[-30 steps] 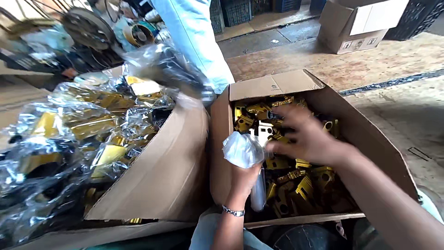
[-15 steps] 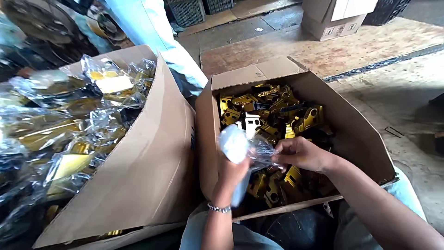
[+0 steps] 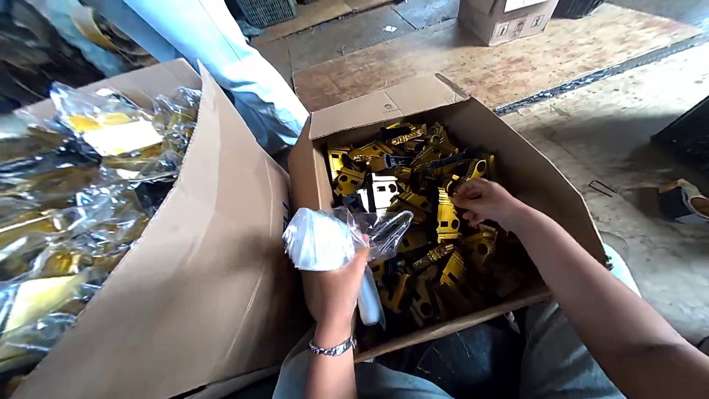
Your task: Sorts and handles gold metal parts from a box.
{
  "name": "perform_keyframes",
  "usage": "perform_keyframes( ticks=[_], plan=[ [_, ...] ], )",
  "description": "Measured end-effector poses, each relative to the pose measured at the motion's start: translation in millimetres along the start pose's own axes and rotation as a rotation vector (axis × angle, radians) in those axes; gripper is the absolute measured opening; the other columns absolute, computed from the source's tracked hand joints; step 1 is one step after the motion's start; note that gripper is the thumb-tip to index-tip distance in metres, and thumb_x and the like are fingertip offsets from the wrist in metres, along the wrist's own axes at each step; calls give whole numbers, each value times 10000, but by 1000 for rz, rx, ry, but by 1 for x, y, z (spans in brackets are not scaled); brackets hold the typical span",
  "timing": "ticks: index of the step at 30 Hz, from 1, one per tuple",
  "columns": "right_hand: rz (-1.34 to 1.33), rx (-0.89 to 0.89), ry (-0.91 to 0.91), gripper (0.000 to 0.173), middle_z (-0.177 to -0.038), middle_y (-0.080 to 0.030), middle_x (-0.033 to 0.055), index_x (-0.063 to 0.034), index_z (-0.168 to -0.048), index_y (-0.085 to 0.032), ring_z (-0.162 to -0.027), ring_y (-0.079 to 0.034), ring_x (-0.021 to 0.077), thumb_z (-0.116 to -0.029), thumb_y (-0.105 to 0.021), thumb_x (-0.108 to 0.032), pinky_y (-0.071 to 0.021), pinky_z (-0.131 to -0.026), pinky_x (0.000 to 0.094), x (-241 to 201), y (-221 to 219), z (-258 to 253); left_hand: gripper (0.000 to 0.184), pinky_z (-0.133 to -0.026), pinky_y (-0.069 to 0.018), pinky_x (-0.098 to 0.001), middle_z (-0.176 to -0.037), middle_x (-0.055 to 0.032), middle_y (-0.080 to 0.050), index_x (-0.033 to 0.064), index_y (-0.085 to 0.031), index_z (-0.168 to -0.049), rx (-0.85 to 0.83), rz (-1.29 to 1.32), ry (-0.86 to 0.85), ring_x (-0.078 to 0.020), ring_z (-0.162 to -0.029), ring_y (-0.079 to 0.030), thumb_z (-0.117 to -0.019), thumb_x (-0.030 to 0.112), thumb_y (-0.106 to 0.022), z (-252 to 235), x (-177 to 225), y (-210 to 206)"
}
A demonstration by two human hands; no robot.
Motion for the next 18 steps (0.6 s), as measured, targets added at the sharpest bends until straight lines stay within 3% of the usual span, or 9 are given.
perform_keyframes(
  ticks=[2,4,7,9,11,13,15,17,18],
  plan=[
    [-206,-4,-144,580,-1500,-431,240,-72,-1562,-311,-1027,-676,337,-1083,-525,-318,-597,-790,432,10,-8,-26,425,-825,-595,-216,-904,-8,-705,-81,-573,-1113,-17,30,-45,-39,-867,-695,-731,-100,-757,0,0,-3],
    [-331,-26,-212,654,-1547,-393,238,-159,-1603,-260,-1119,-651,386,-1080,-414,-520,-585,-852,476,16,-18,-42,428,-849,-599,-226,-912,-2,-724,-80,-591,-1102,-59,36,-112,-41,-877,-706,-723,-53,-787,0,-4,-6],
    [-179,-95,-241,775,-1450,-470,259,-117,-1482,-444,-1090,-629,408,-1028,-224,-705,-545,-860,509,14,-20,-41,490,-875,-581,-199,-947,-5,-707,-94,-578,-1124,-19,6,-156,-9,-908,-686,-713,-6,-830,-5,-6,-8],
    [-83,-73,-247,674,-1242,-579,274,-75,-1426,-475,-887,-666,348,-1060,-330,-623,-566,-749,450,12,-10,-32,567,-881,-559,-177,-991,-21,-683,-115,-545,-1184,19,-26,-127,10,-936,-659,-718,12,-842,-7,-4,-8],
    [-120,-25,-239,428,-953,-621,181,-23,-1323,-490,-659,-658,222,-1078,-523,-372,-583,-615,347,10,1,-22,632,-883,-542,-160,-1035,-33,-663,-125,-503,-1245,33,-48,-70,24,-960,-641,-728,-4,-846,-6,0,-8],
    [-367,57,-180,229,-812,-616,102,-8,-1236,-477,-567,-645,167,-1089,-490,-183,-596,-566,308,5,10,-9,650,-879,-535,-148,-1044,-27,-659,-119,-495,-1265,41,-61,-36,39,-958,-633,-726,-29,-847,-3,4,-9],
    [-626,180,-104,36,-677,-560,22,-58,-1031,-444,-490,-577,106,-1066,-438,-48,-576,-533,263,0,11,0,661,-882,-533,-151,-1049,-29,-657,-118,-490,-1271,45,-61,-30,37,-962,-631,-724,-25,-850,-1,3,-9],
    [-678,213,-46,151,-706,-600,35,-64,-1001,-420,-553,-636,131,-1011,-511,57,-611,-609,300,-1,8,4,672,-876,-540,-157,-1044,-38,-659,-126,-484,-1270,58,-47,-30,28,-957,-637,-715,-26,-848,0,-1,-8],
    [-628,165,-33,207,-831,-619,79,-34,-1090,-423,-664,-681,172,-982,-545,94,-626,-698,339,1,7,2,682,-875,-542,-163,-1052,-47,-660,-129,-480,-1281,66,-38,-24,20,-960,-639,-717,-25,-849,-1,-2,-7]
  ],
)
Point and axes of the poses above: each hand's wrist, its own z-axis away from the middle knuckle, its own y-axis out of the back of the hand, x = y × z, the point moved 1 cm from there along -z, towards the middle knuckle
